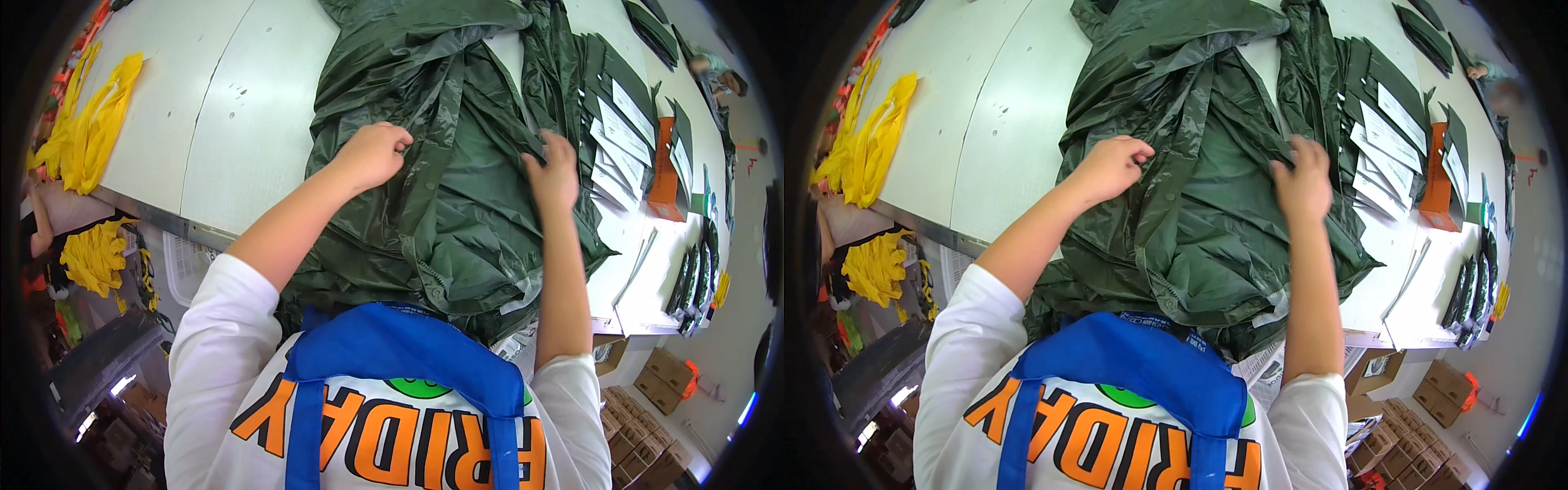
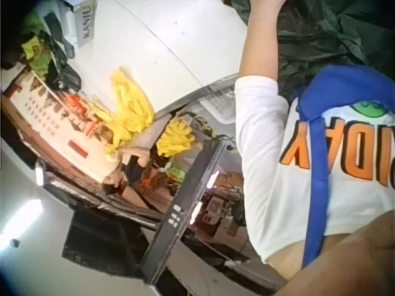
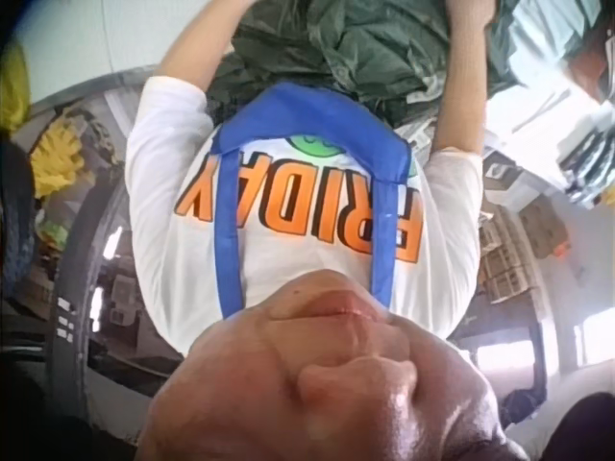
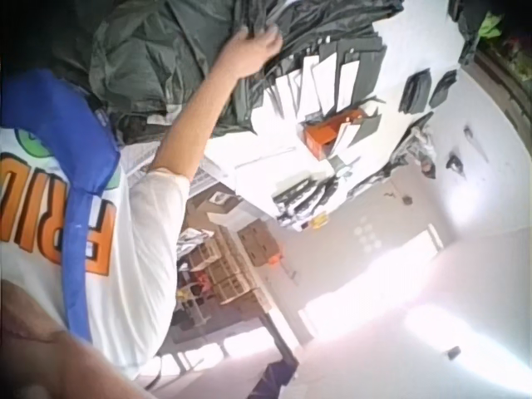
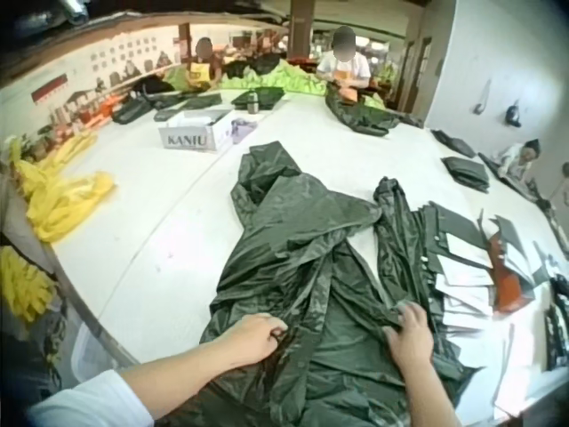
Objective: The person folds a large green fabric item on a white table. They smooth the fabric, fold it in half multiple times, and tuck the edges to create a compact rectangular bundle.
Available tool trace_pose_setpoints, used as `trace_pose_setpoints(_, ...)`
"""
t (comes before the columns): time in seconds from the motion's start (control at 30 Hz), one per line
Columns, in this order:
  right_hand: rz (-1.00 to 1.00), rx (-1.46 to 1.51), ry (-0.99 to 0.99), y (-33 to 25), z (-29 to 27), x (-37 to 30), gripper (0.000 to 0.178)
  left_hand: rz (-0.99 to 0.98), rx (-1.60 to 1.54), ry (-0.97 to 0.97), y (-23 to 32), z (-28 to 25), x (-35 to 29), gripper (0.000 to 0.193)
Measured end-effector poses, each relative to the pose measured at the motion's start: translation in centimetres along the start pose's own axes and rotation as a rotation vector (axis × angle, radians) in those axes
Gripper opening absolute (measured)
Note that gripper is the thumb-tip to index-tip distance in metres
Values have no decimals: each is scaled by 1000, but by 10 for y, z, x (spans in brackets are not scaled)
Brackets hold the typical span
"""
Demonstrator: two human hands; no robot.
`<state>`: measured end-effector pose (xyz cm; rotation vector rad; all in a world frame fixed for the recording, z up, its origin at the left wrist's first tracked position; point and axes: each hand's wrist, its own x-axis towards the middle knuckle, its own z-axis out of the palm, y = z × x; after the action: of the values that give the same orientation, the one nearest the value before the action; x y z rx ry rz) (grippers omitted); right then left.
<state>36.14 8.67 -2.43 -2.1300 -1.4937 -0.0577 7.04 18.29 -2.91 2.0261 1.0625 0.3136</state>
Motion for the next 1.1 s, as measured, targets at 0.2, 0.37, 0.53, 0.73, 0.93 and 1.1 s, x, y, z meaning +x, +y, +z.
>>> trace_pose_setpoints(0.2,204,-76,-306,8,-53,-3,18,-202,-703,-174,38,0,8,35)
trace_pose_setpoints(0.37,-151,466,-679,-95,-110,-68,8,-502,-1191,-52,68,22,48,80)
trace_pose_setpoints(0.53,-81,784,-1252,-95,-101,-99,9,-505,-1361,96,44,29,45,44)
trace_pose_setpoints(0.73,-37,819,-558,-83,-50,6,46,-302,-1651,-115,35,-1,0,63)
trace_pose_setpoints(0.93,-121,783,-647,-69,32,46,51,-230,-1649,-162,39,-27,-19,75)
trace_pose_setpoints(1.1,38,956,-406,-52,20,46,26,-252,-1576,-68,48,-36,-33,80)
